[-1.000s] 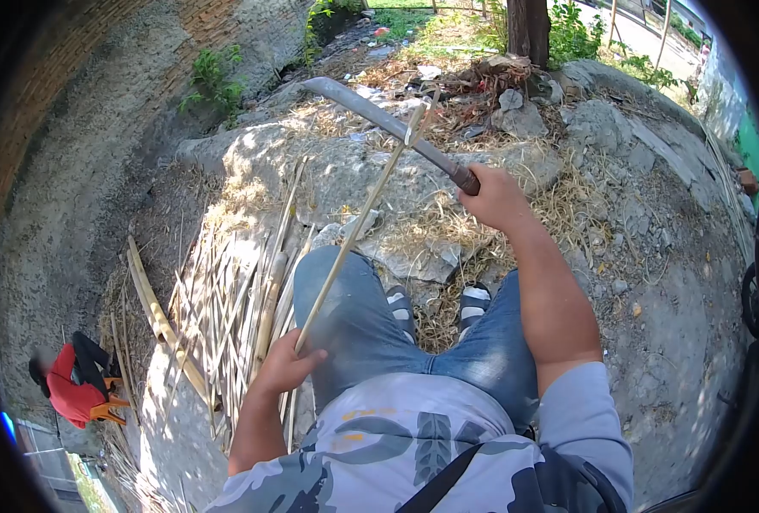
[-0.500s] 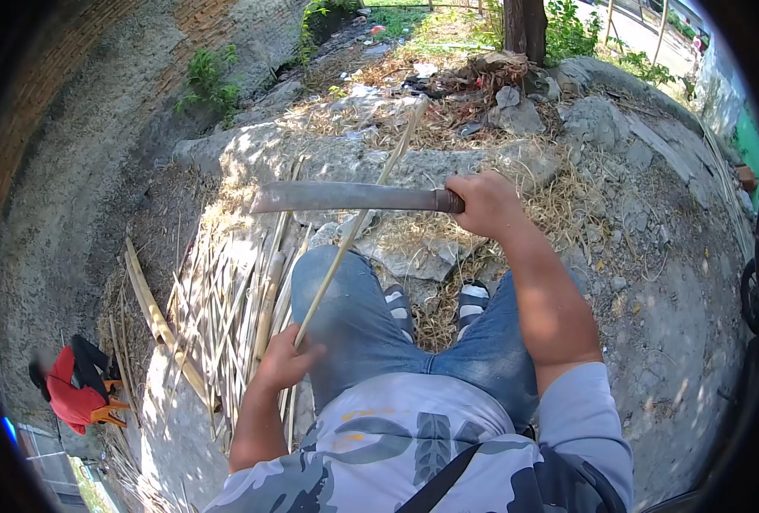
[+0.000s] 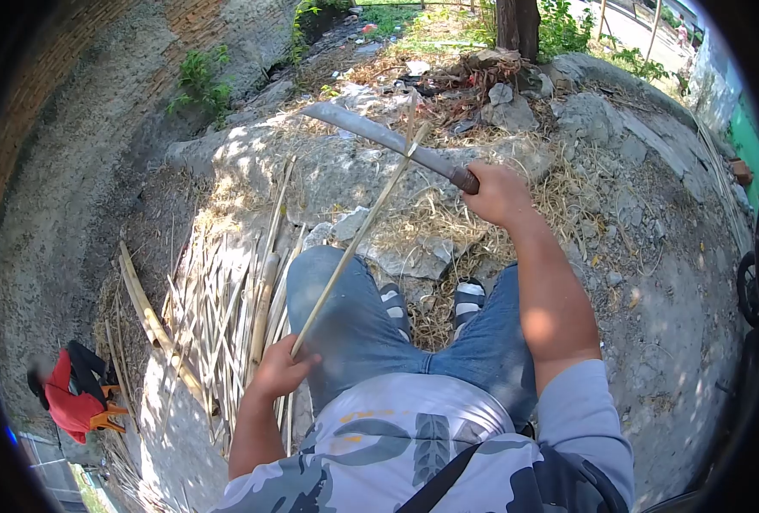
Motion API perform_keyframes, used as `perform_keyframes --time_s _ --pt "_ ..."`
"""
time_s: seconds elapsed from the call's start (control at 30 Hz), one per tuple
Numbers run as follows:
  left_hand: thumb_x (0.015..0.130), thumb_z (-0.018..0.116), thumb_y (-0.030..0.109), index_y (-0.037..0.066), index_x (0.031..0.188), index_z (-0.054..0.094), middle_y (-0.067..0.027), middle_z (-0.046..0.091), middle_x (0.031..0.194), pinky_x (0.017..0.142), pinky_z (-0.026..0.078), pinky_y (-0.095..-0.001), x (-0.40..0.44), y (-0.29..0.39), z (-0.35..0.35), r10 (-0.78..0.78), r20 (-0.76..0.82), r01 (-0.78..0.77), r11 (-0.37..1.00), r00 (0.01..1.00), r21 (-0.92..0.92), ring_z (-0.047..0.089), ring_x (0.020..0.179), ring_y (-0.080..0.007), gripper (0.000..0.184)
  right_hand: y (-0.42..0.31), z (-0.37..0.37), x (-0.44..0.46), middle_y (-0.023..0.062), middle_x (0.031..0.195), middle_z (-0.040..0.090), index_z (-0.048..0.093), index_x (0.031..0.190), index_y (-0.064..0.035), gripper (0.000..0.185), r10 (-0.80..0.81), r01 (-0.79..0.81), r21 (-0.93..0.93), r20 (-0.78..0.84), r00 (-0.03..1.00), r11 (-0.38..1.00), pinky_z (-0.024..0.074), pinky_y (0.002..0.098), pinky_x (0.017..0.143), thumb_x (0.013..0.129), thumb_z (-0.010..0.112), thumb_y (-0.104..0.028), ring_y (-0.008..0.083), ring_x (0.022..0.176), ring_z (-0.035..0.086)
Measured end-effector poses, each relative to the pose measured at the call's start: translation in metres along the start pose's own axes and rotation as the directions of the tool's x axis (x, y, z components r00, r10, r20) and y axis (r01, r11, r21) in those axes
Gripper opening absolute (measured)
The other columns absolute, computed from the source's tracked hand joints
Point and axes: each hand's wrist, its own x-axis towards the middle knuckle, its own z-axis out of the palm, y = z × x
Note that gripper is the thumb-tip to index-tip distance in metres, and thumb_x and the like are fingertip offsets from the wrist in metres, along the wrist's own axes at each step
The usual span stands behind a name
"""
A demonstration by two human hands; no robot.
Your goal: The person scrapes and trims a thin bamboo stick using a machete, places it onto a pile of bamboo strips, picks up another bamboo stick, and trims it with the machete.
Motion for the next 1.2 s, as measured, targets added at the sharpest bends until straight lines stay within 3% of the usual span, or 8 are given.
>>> perform_keyframes --time_s 0.07,0.17,0.27,0.37,0.47,0.67,0.87,1.2 --pt "0.087 0.082 0.025 0.001 0.096 0.062 -0.0069 0.061 0.077 0.067 0.049 -0.0350 0.001 -0.009 0.003 0.008 -0.003 -0.008 1.000 1.000 -0.005 0.055 0.071 -0.0157 0.033 0.010 0.011 0.007 0.0141 0.083 0.069 0.068 0.100 -0.0076 0.027 -0.061 0.046 0.184 0.075 0.995 0.982 0.0534 0.0454 0.076 0.081 0.077 -0.025 0.0345 0.079 0.067" --pt "0.088 0.082 0.025 0.001 0.096 0.061 -0.0067 0.061 0.077 0.067 0.049 -0.0353 -0.003 -0.002 0.001 0.025 -0.030 -0.026 0.999 0.999 -0.027 0.055 0.072 -0.0155 0.033 0.011 0.017 0.011 0.0118 0.078 0.065 0.067 0.098 -0.0049 0.029 -0.004 -0.156 0.491 0.309 0.951 0.857 0.0518 0.0423 0.074 0.082 0.078 -0.026 0.0309 0.073 0.062" --pt "0.087 0.082 0.025 0.001 0.096 0.061 -0.0058 0.061 0.076 0.065 0.048 -0.0350 0.002 0.000 0.000 0.039 -0.054 -0.038 0.999 0.998 0.009 0.055 0.070 -0.0151 0.032 0.000 0.022 0.009 0.0136 0.079 0.067 0.068 0.099 -0.0059 0.029 -0.066 0.003 0.396 0.146 0.987 0.918 0.0525 0.0447 0.074 0.083 0.078 -0.028 0.0335 0.076 0.066" --pt "0.087 0.082 0.023 0.002 0.095 0.060 -0.0046 0.059 0.075 0.063 0.047 -0.0336 0.005 0.012 -0.003 0.058 -0.086 -0.059 0.998 0.995 0.000 0.053 0.069 -0.0141 0.031 -0.013 0.008 0.001 0.0173 0.097 0.073 0.073 0.109 -0.0120 0.033 -0.030 0.027 0.129 0.021 0.999 0.991 0.0551 0.0483 0.080 0.081 0.075 -0.029 0.0381 0.094 0.070" --pt "0.084 0.086 0.023 0.004 0.094 0.058 -0.0031 0.056 0.074 0.062 0.045 -0.0333 0.009 0.013 -0.004 0.033 -0.100 -0.037 0.998 0.994 -0.040 0.052 0.068 -0.0143 0.035 -0.007 0.008 0.001 0.0172 0.095 0.073 0.073 0.106 -0.0117 0.031 -0.081 0.080 0.014 0.020 0.997 0.997 0.0551 0.0500 0.080 0.082 0.075 -0.031 0.0390 0.092 0.070" --pt "0.084 0.088 0.025 0.006 0.092 0.056 -0.0012 0.053 0.073 0.061 0.043 -0.0328 0.009 0.016 -0.010 0.012 -0.096 -0.019 0.997 0.995 -0.076 0.049 0.068 -0.0135 0.038 -0.020 0.018 -0.001 0.0165 0.087 0.072 0.071 0.098 -0.0100 0.025 -0.154 0.138 0.318 0.024 0.988 0.938 0.0550 0.0501 0.078 0.082 0.075 -0.028 0.0391 0.087 0.070" --pt "0.084 0.087 0.025 0.005 0.092 0.056 -0.0007 0.052 0.073 0.061 0.044 -0.0327 0.009 0.019 -0.012 0.022 -0.092 -0.026 0.999 0.996 -0.040 0.050 0.068 -0.0131 0.038 -0.022 0.015 -0.003 0.0161 0.088 0.072 0.071 0.100 -0.0108 0.022 -0.140 0.153 0.142 -0.099 0.985 0.978 0.0551 0.0514 0.079 0.082 0.073 -0.023 0.0399 0.086 0.070" --pt "0.086 0.083 0.024 0.004 0.093 0.058 -0.0035 0.056 0.073 0.062 0.047 -0.0337 0.004 0.018 -0.005 0.043 -0.048 -0.044 0.999 0.998 -0.014 0.053 0.067 -0.0148 0.033 -0.022 0.021 -0.005 0.0116 0.085 0.072 0.068 0.093 -0.0134 0.020 -0.450 0.441 -0.180 -0.010 0.893 0.879 0.0549 0.0514 0.076 0.077 0.075 -0.021 0.0366 0.083 0.071"
